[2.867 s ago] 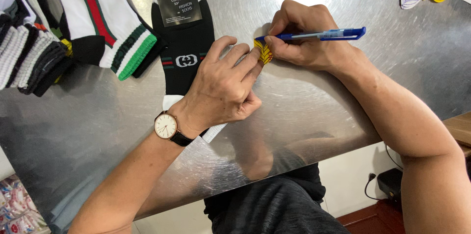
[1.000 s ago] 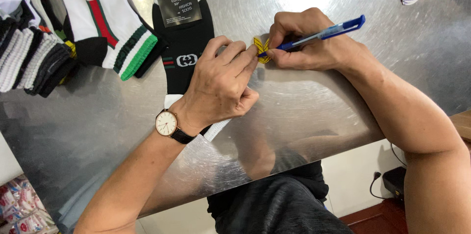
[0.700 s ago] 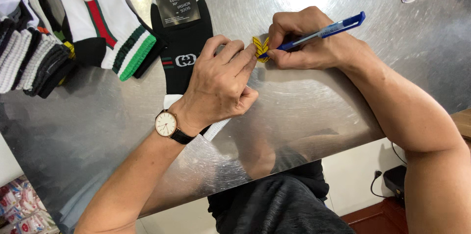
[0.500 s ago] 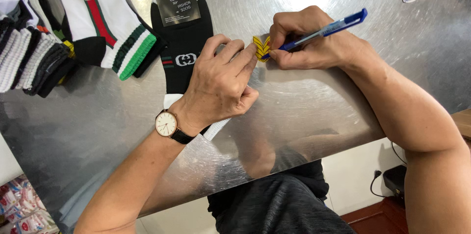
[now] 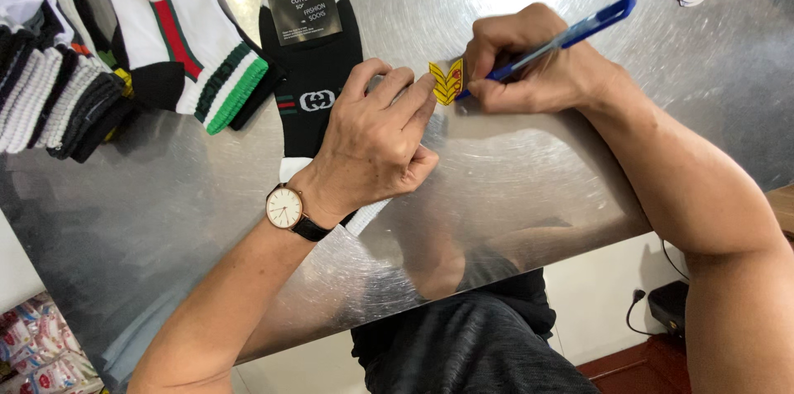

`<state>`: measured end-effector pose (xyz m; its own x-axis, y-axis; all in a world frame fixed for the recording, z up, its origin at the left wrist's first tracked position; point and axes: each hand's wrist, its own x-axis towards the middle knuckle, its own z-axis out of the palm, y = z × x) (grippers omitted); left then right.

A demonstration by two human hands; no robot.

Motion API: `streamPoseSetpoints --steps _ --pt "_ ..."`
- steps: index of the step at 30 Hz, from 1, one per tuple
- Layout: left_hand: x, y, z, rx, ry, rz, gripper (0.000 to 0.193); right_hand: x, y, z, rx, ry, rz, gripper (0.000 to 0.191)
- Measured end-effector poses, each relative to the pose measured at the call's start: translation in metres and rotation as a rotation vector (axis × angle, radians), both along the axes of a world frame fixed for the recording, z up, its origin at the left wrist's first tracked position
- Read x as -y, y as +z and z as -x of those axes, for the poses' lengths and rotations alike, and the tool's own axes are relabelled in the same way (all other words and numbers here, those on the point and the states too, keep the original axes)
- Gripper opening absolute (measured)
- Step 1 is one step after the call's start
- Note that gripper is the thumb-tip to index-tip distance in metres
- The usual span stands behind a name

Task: The person cuts a small white paper piece with scissors, then uses a blue pen to draw lines on a yellow leaf-shaped paper cutout. They place the decorated cutout onto a black sock and handle additional socks and paper pieces on the table.

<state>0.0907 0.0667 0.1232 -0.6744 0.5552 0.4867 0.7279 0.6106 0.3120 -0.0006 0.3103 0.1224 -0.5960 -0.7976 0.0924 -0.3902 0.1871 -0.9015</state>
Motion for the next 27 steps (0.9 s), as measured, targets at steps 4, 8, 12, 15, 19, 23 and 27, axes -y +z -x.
streamPoseSetpoints --steps 4,8,12,15,19,23,27 --pt "0.0007 0.0017 -0.0007 0.012 -0.008 0.001 0.033 0.0019 -0.0013 -0.0026 -0.041 -0.040 -0.031 0.014" --pt "0.0018 0.0020 -0.0012 0.004 -0.014 0.008 0.035 0.0035 -0.0020 -0.0035 -0.040 -0.034 -0.070 0.015" --pt "0.0009 0.0005 -0.0009 0.003 -0.009 0.026 0.033 0.0031 -0.0024 -0.0025 -0.107 -0.039 -0.031 0.012" --pt "0.0007 -0.0004 -0.0008 0.007 -0.007 0.039 0.034 0.0025 -0.0030 -0.0019 -0.119 -0.076 -0.029 0.014" --pt "0.0004 -0.0001 -0.0012 0.016 -0.010 0.028 0.033 0.0030 -0.0028 -0.0021 -0.089 -0.004 -0.048 0.014" --pt "0.0016 0.0003 -0.0008 0.007 -0.010 0.031 0.033 0.0028 -0.0015 -0.0029 -0.082 -0.057 -0.022 0.016" --pt "0.0014 -0.0003 -0.0010 0.003 -0.009 0.027 0.033 0.0027 -0.0026 -0.0051 -0.085 -0.053 -0.037 0.017"
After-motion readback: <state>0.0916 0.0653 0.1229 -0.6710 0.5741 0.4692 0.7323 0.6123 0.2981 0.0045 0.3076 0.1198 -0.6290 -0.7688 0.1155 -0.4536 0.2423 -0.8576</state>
